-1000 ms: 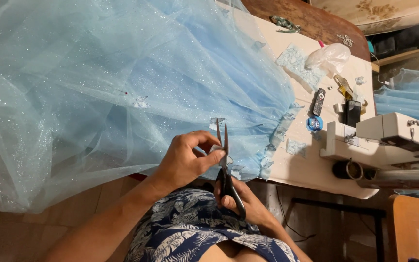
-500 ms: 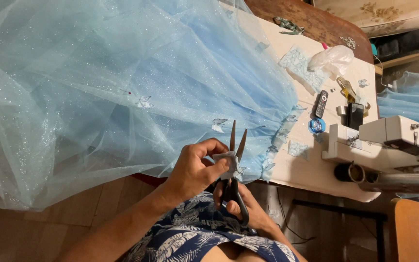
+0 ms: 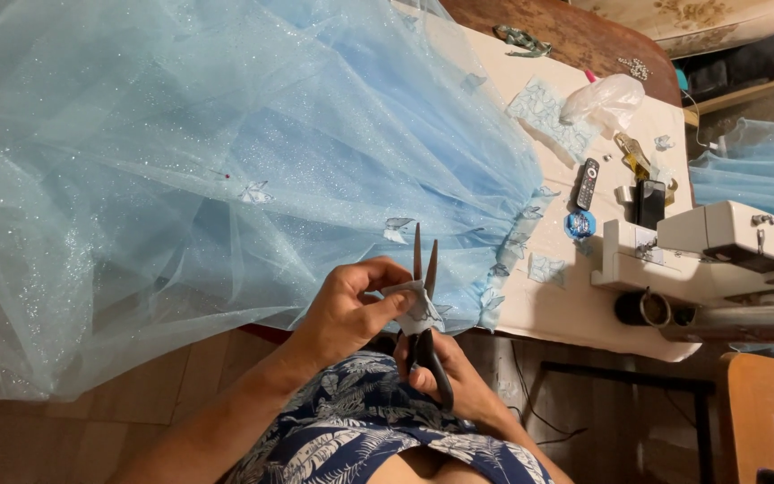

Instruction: The person uses scissors to cut a small piece of light blue, glittery fabric. They hold the fabric in their left hand and carefully trim the edges with the scissors in their right hand, creating a specific shape.

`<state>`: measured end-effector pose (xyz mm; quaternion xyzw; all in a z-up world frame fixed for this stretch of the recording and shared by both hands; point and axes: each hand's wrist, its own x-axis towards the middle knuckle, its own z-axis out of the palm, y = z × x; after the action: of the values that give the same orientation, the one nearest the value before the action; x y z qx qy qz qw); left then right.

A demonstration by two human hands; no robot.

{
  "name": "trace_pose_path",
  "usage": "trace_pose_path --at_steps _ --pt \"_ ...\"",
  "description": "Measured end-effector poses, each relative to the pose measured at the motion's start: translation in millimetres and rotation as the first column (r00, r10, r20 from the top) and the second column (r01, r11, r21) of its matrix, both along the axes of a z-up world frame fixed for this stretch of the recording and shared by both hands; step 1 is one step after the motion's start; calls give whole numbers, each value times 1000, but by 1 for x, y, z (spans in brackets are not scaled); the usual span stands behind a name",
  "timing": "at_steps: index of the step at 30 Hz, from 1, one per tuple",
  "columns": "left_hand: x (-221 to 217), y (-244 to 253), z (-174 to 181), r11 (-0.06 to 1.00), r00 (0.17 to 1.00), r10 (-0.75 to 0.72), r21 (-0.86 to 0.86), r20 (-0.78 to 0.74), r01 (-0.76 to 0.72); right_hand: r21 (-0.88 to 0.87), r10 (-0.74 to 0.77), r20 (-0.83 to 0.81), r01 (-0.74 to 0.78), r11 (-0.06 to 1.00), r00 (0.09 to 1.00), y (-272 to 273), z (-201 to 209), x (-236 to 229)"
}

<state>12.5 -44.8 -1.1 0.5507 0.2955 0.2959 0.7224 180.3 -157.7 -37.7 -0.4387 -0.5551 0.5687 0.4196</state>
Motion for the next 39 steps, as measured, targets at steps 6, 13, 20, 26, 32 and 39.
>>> trace_pose_path --at_steps 6,13,20,26,32,39 --pt "-1 1 -1 1000 999 -2 21 -42 3 30 -15 -16 15 999 1000 0 -4 -2" --pt "-2 1 -2 999 999 -2 44 -34 3 8 -7 -52 7 1000 999 -1 -11 1" --pt "-3 1 -4 1000 1000 10 9 -3 -10 22 -14 -12 15 1000 1000 -1 -12 2" --pt "-4 0 -2 997 997 80 -13 21 -79 -3 2 -10 -2 1000 1000 0 -5 0" --pt "-12 1 3 993 994 112 -43 10 -111 -24 76 -29 -76 997 997 5 5 -6" --pt "-25 4 6 996 996 85 25 -35 -84 -2 138 -50 -138 990 989 10 7 -8"
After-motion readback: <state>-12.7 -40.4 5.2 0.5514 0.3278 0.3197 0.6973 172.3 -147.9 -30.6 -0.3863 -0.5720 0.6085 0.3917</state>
